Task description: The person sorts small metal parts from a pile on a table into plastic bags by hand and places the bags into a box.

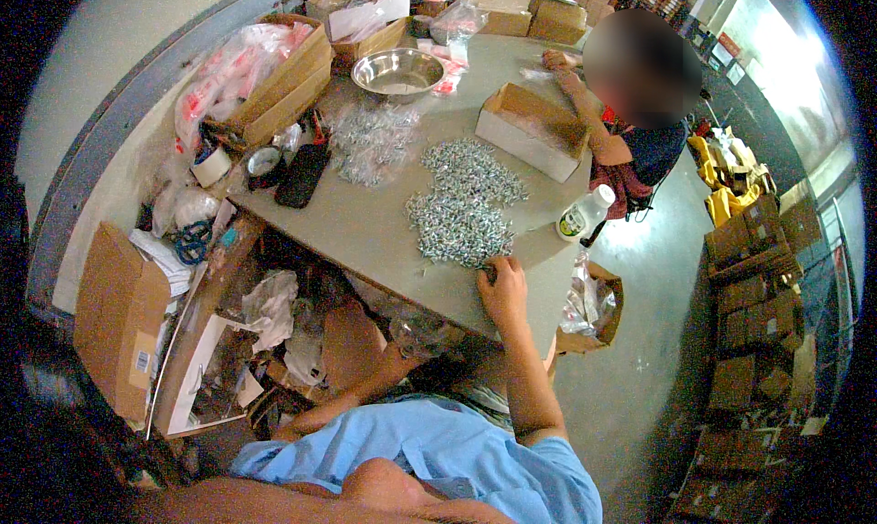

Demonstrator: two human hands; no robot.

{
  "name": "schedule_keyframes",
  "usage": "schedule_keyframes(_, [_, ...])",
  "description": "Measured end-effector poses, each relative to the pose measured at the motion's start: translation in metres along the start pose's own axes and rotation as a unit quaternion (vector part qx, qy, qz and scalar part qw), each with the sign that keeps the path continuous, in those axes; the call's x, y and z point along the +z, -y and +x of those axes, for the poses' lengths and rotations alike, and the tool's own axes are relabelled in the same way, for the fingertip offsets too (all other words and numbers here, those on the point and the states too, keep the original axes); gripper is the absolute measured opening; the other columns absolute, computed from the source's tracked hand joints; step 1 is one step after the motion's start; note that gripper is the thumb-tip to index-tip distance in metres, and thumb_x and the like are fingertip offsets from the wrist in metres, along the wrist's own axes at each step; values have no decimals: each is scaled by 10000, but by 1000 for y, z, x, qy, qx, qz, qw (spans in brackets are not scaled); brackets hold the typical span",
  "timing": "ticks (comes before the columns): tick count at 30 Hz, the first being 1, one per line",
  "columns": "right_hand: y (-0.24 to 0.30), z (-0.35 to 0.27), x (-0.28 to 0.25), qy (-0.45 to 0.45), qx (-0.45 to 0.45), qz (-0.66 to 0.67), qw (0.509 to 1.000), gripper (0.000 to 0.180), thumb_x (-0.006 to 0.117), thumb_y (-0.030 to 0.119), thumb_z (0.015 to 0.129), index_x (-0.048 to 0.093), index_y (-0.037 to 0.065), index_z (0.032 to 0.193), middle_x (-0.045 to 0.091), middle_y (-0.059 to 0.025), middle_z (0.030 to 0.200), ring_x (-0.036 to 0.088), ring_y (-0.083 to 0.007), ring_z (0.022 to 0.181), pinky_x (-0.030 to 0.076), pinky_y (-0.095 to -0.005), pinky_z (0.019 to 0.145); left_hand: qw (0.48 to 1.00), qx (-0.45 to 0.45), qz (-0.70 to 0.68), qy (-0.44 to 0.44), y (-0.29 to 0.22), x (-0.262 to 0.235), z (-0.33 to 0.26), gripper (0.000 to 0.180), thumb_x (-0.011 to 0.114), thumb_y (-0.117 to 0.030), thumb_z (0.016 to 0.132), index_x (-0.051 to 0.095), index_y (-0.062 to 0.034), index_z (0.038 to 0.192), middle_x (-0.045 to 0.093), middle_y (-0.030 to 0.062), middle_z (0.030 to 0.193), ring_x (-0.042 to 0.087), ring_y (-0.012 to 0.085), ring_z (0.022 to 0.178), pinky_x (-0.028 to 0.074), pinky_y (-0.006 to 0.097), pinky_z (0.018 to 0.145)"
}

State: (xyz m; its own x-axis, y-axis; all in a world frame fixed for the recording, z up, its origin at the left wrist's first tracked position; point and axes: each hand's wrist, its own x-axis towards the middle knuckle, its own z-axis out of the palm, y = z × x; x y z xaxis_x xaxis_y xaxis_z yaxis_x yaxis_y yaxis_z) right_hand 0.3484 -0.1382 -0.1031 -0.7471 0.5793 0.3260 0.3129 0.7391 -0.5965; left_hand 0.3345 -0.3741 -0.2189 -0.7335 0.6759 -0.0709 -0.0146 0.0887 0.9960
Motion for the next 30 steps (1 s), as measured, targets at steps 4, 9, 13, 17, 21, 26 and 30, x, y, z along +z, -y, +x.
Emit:
schedule_keyframes(4, [0, 2, 6, -12, 7, -23, 1000, 204, 657, 140, 721, 593, 63, 899, 565, -163, 942, 552, -346, 882, 455, -418, 771, 997, -75, 10, 16, -17, -3, -3, 313, 706, -174, 762, 629, -10, 1018, 674, 78, 922, 612, 155, 830, 480, 311, 756])
schedule_keyframes(9, [0, 0, 10, -24, -34, -42, 998, 175, 656, 157, 731, 584, 63, 860, 561, -157, 918, 552, -351, 856, 459, -428, 744, 999, -32, -17, 18, 9, -1, -2, 318, 706, -168, 759, 625, -7, 1021, 674, 83, 953, 615, 160, 873, 476, 312, 785])
schedule_keyframes(13, [2, -1, 10, -10, -28, -40, 999, 153, 644, 163, 744, 576, 62, 838, 558, -150, 899, 552, -358, 832, 459, -444, 714, 999, -29, 0, 16, -2, -1, -1, 321, 707, -171, 759, 625, -6, 1022, 674, 89, 959, 617, 163, 879, 476, 315, 788])
schedule_keyframes(17, [3, -1, 8, 6, -21, -40, 999, 162, 639, 168, 747, 569, 60, 845, 556, -153, 906, 552, -364, 837, 458, -449, 715, 998, -46, 21, 31, -13, -4, -2, 331, 710, -176, 754, 624, -3, 1023, 673, 96, 965, 618, 165, 883, 476, 317, 792])
schedule_keyframes(21, [2, -2, 9, 2, -24, -41, 999, 197, 647, 177, 739, 566, 56, 872, 550, -166, 932, 549, -367, 853, 455, -447, 742, 998, -65, -3, 22, -6, -3, -2, 336, 714, -172, 750, 624, -3, 1027, 674, 96, 961, 617, 161, 880, 475, 315, 793])
schedule_keyframes(26, [10, -2, 8, -10, -47, -36, 998, 214, 639, 164, 734, 560, 50, 896, 548, -173, 937, 545, -371, 860, 454, -448, 756, 998, -66, 2, 12, -13, -3, -3, 333, 718, -170, 751, 626, -5, 1025, 674, 89, 963, 615, 163, 883, 471, 310, 798])
schedule_keyframes(30, [7, -3, 10, -9, -43, -43, 998, 202, 624, 145, 733, 560, 49, 899, 553, -177, 924, 546, -377, 858, 459, -448, 741, 995, -94, 1, 37, -29, -6, -2, 330, 711, -193, 760, 628, -11, 1022, 673, 83, 964, 615, 163, 887, 469, 308, 796])
